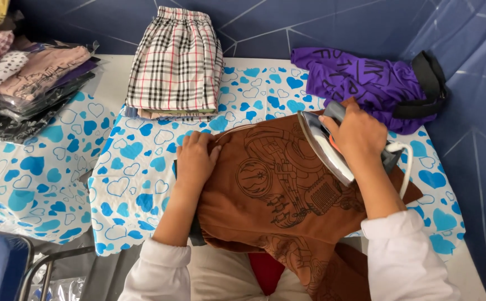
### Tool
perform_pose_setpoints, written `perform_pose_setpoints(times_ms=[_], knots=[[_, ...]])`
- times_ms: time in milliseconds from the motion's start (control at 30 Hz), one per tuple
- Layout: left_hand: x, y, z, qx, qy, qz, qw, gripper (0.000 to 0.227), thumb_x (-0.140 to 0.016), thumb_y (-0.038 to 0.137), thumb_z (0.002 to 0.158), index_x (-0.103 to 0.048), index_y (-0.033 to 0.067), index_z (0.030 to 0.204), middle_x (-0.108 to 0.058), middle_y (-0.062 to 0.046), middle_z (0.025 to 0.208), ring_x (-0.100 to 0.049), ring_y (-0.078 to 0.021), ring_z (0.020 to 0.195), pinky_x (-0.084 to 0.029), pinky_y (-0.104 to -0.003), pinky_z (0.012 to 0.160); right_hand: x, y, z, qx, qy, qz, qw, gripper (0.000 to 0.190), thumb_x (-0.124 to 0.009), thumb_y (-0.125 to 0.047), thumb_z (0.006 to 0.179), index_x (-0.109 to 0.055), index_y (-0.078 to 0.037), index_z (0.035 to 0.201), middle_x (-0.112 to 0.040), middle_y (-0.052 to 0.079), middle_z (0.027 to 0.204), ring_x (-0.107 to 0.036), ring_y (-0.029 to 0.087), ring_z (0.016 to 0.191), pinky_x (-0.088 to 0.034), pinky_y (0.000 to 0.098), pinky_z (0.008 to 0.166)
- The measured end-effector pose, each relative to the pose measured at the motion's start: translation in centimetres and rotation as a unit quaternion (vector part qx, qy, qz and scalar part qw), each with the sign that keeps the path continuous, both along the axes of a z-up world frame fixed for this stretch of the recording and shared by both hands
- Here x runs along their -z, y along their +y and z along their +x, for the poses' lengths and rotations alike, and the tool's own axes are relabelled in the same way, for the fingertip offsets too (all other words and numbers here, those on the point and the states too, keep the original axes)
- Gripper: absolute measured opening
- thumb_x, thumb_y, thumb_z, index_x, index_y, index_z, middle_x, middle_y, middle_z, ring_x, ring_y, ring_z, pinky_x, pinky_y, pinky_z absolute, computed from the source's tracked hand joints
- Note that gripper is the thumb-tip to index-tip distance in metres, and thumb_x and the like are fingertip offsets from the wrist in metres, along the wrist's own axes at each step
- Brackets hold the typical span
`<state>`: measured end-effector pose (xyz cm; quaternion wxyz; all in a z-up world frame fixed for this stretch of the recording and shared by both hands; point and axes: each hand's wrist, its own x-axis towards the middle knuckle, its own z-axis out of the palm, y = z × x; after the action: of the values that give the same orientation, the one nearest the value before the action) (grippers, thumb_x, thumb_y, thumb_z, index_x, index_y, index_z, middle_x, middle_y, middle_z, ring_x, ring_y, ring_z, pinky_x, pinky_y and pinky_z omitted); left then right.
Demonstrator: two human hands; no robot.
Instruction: The person is ironing a brown t-shirt with a graphic design on a small table covered with a blue and white heart-patterned cloth.
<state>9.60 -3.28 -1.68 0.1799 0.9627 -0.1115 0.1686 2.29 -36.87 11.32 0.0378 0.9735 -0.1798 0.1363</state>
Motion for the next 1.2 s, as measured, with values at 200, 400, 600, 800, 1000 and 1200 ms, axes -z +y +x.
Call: perform_pose_setpoints(times_ms=[200,400,600,800,1000,1200], knots=[[-0.5,-0.2,0.3,-0.030,0.037,0.006,0.999,0.025,-0.073,0.038,0.090,-0.068,0.0233,0.110,-0.060,0.001,0.105,-0.059,-0.0251,0.107,-0.053,-0.051,0.086,3.0,-2.9,4.3,0.002,-0.053,-0.015,0.998,0.060,-0.064,-0.065,0.098,-0.065,-0.005,0.098,-0.074,0.016,0.081,-0.076,0.037,0.076,-0.057,0.0511,0.063],[-1.7,1.1,4.1,-0.043,0.189,-0.169,0.966,0.021,-0.074,0.041,0.085,-0.076,0.0272,0.102,-0.075,-0.004,0.097,-0.071,-0.0336,0.099,-0.058,-0.049,0.084,1.8,-1.2,0.1,-0.001,-0.033,-0.023,0.999,0.061,-0.060,-0.065,0.098,-0.064,-0.004,0.104,-0.074,0.016,0.084,-0.076,0.035,0.080,-0.058,0.0509,0.066],[-2.9,1.3,2.1,-0.016,0.151,-0.207,0.966,0.022,-0.069,0.040,0.094,-0.073,0.0210,0.103,-0.075,-0.005,0.094,-0.071,-0.0320,0.099,-0.056,-0.048,0.085,2.2,-1.3,-3.8,0.029,-0.023,-0.064,0.997,0.065,-0.057,-0.071,0.098,-0.067,-0.007,0.100,-0.073,0.012,0.078,-0.076,0.031,0.073,-0.056,0.0464,0.063],[-2.0,1.4,2.1,0.020,0.079,-0.213,0.974,0.019,-0.069,0.032,0.096,-0.072,0.0132,0.099,-0.073,-0.011,0.087,-0.071,-0.0333,0.087,-0.057,-0.045,0.078,3.1,-2.6,0.9,0.045,-0.033,-0.034,0.998,0.062,-0.063,-0.066,0.098,-0.064,-0.005,0.104,-0.075,0.017,0.086,-0.076,0.038,0.079,-0.057,0.0525,0.068],[-1.5,1.7,1.9,0.026,0.044,-0.204,0.978,0.019,-0.070,0.031,0.097,-0.072,0.0119,0.095,-0.072,-0.010,0.080,-0.071,-0.0322,0.079,-0.057,-0.044,0.072,4.2,-4.3,6.2,0.044,-0.062,-0.029,0.997,0.059,-0.067,-0.062,0.097,-0.065,-0.004,0.100,-0.074,0.017,0.083,-0.076,0.038,0.077,-0.058,0.0524,0.064],[-0.9,1.8,2.2,0.019,0.047,-0.197,0.979,0.021,-0.071,0.035,0.096,-0.072,0.0140,0.095,-0.072,-0.010,0.084,-0.072,-0.0342,0.085,-0.057,-0.045,0.076,2.8,-2.8,0.2,0.044,-0.037,-0.010,0.998,0.063,-0.063,-0.065,0.098,-0.065,-0.001,0.103,-0.075,0.020,0.088,-0.076,0.040,0.083,-0.058,0.0530,0.070]])
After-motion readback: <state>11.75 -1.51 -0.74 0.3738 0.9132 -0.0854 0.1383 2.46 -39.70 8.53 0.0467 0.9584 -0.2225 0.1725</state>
